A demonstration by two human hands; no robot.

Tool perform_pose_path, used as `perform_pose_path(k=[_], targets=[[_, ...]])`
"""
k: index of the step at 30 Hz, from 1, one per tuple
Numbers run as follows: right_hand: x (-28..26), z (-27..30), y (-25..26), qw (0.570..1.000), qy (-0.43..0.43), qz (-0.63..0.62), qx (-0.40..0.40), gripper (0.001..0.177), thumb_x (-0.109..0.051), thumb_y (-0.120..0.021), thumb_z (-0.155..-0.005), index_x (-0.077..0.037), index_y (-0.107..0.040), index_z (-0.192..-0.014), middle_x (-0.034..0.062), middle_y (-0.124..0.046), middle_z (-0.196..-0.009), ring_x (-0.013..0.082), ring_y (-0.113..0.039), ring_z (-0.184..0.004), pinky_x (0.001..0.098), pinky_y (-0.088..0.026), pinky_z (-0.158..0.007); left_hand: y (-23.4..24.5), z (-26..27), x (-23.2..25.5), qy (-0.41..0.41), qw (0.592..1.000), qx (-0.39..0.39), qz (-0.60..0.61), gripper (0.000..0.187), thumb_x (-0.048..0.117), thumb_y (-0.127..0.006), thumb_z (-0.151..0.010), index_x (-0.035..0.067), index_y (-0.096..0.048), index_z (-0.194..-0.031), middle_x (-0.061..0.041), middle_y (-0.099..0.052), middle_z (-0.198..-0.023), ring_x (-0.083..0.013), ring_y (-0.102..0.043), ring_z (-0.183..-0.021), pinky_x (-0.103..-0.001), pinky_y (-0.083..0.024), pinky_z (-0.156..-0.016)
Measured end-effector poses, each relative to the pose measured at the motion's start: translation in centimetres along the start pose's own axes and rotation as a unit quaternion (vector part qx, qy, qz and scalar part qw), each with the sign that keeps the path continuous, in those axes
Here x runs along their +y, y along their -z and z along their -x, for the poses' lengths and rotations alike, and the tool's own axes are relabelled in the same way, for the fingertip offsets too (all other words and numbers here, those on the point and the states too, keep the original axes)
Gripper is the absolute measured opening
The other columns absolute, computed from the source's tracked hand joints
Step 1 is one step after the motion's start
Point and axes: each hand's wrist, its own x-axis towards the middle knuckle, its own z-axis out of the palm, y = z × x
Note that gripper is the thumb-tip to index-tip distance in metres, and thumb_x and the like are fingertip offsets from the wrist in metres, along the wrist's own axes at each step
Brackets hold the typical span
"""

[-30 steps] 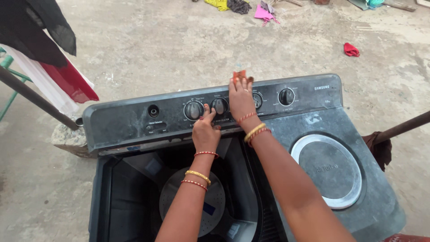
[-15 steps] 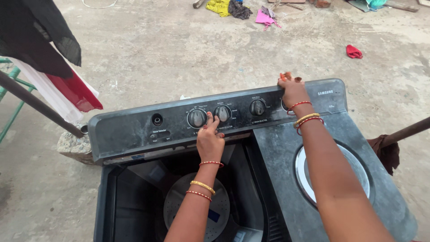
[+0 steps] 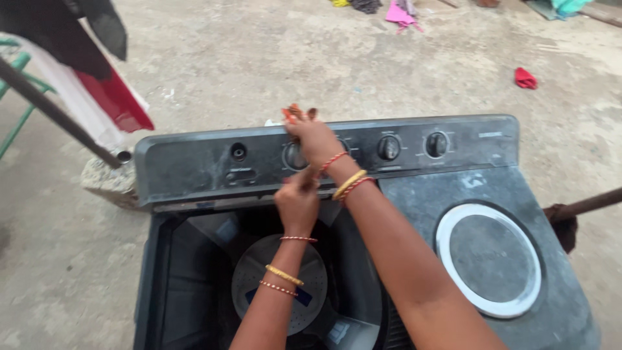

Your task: The person wipes the exterior surfaces, inner rim, and lids of a washing machine with a cloth.

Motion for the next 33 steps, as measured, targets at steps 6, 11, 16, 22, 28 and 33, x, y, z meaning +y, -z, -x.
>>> perform_pose_path(k=[6, 11, 16, 22, 28, 33], targets=[[-8.7, -3.1, -4.5, 0.994, 0.102, -0.022, 0.008, 0.062, 0.0, -0.064, -0.08, -0.013, -0.059, -0.14, 0.0196, -0.051, -0.149, 0.0434, -0.054, -0.129, 0.0455, -0.051, -0.1, 7.2, -2.8, -1.5, -0.071, 0.98, 0.171, -0.072, 0.018, -0.007, -0.063, -0.078, 0.006, -0.073, -0.085, -0.013, -0.077, -0.102, -0.0299, -0.074, -0.108, -0.043, -0.053, -0.1], [-9.3, -2.5, -4.8, 0.98, 0.183, 0.014, 0.072, 0.053, -0.003, -0.061, -0.086, -0.009, -0.06, -0.138, 0.0132, -0.056, -0.146, 0.0399, -0.046, -0.144, 0.0489, -0.042, -0.114, 9.8, -4.5, -2.0, -0.058, 0.974, 0.186, -0.115, 0.023, -0.006, -0.068, -0.083, 0.007, -0.073, -0.101, -0.011, -0.073, -0.125, -0.0316, -0.067, -0.122, -0.046, -0.044, -0.112], [-5.0, -0.5, 0.7, 0.989, 0.115, 0.024, 0.09, 0.049, 0.004, -0.056, -0.084, -0.008, -0.063, -0.132, 0.0176, -0.053, -0.153, 0.0353, -0.048, -0.146, 0.0475, -0.038, -0.116, 8.4, -5.6, -1.1, -0.098, 0.987, 0.064, -0.112, 0.038, 0.0, -0.073, -0.084, 0.01, -0.069, -0.12, -0.012, -0.064, -0.142, -0.0372, -0.047, -0.145, -0.049, -0.036, -0.121], [-2.1, 4.7, 4.4, 0.989, 0.04, 0.138, 0.046, 0.059, -0.005, -0.06, -0.088, -0.004, -0.054, -0.146, 0.0177, -0.054, -0.148, 0.0377, -0.047, -0.139, 0.0576, -0.029, -0.116, 2.7, -6.5, -1.9, -0.041, 0.995, -0.037, -0.085, 0.074, 0.02, -0.077, -0.087, 0.016, -0.043, -0.153, -0.005, -0.037, -0.163, -0.0352, -0.012, -0.156, -0.065, 0.005, -0.121], [-4.7, 11.5, 0.0, 0.948, 0.056, 0.271, 0.159, 0.056, -0.011, -0.054, -0.095, 0.007, -0.048, -0.148, 0.0245, -0.049, -0.156, 0.0341, -0.045, -0.148, 0.0498, -0.028, -0.123, 0.5, -6.2, -3.7, -0.029, 0.988, -0.024, -0.153, 0.077, 0.013, -0.072, -0.091, 0.028, -0.039, -0.158, 0.006, -0.034, -0.167, -0.0315, -0.003, -0.16, -0.063, 0.012, -0.123], [-6.4, 14.6, -2.0, 0.953, 0.02, 0.27, 0.139, 0.056, -0.01, -0.053, -0.095, 0.008, -0.05, -0.148, 0.0264, -0.048, -0.154, 0.0363, -0.044, -0.147, 0.0473, -0.028, -0.124, 1.4, -6.1, -3.4, -0.038, 0.982, -0.062, -0.177, 0.088, 0.003, -0.075, -0.082, 0.028, -0.039, -0.158, 0.005, -0.03, -0.169, -0.0329, 0.0, -0.16, -0.063, 0.01, -0.123]])
